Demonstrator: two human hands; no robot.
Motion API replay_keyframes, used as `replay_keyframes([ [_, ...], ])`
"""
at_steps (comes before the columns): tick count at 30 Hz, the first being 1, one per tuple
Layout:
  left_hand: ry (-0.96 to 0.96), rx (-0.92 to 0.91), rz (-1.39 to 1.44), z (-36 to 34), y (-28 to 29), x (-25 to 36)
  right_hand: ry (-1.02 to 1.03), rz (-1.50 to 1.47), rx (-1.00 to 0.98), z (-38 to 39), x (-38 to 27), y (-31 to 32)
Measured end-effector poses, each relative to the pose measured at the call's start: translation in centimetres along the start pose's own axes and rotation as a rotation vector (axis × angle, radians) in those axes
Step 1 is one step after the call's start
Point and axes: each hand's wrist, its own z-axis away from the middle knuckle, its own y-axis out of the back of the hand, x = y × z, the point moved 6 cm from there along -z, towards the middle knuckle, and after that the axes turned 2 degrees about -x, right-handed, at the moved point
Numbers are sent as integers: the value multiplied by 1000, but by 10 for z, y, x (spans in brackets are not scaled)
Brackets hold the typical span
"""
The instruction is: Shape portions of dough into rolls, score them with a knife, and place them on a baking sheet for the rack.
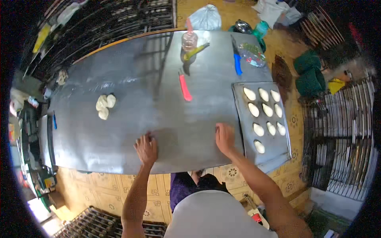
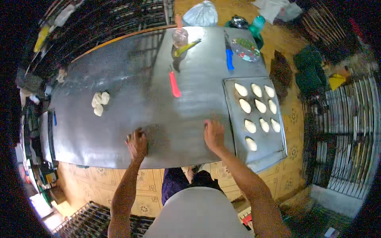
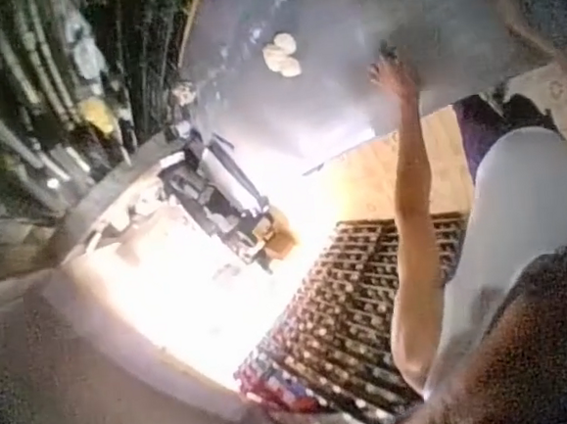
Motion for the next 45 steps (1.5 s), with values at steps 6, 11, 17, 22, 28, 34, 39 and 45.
replay_keyframes([
  [6,121,146,65,-57,20,53,-36,-114,193,-88,-23,4],
  [11,2,-7,378,11,-1,-3,-16,-67,45,-9,-2,6],
  [17,77,98,29,-62,20,49,-62,20,207,-84,1,3],
  [22,47,173,541,-14,-7,-10,-148,-263,8,-28,-1,-20],
  [28,-107,231,78,-54,30,35,-47,-31,108,-82,4,6],
  [34,77,-1,311,-34,-15,2,19,-161,-1,-56,0,-14],
  [39,-323,312,131,-34,38,17,45,-18,19,-60,23,4],
  [45,90,90,223,-57,6,25,-49,-162,101,-89,19,-26],
])
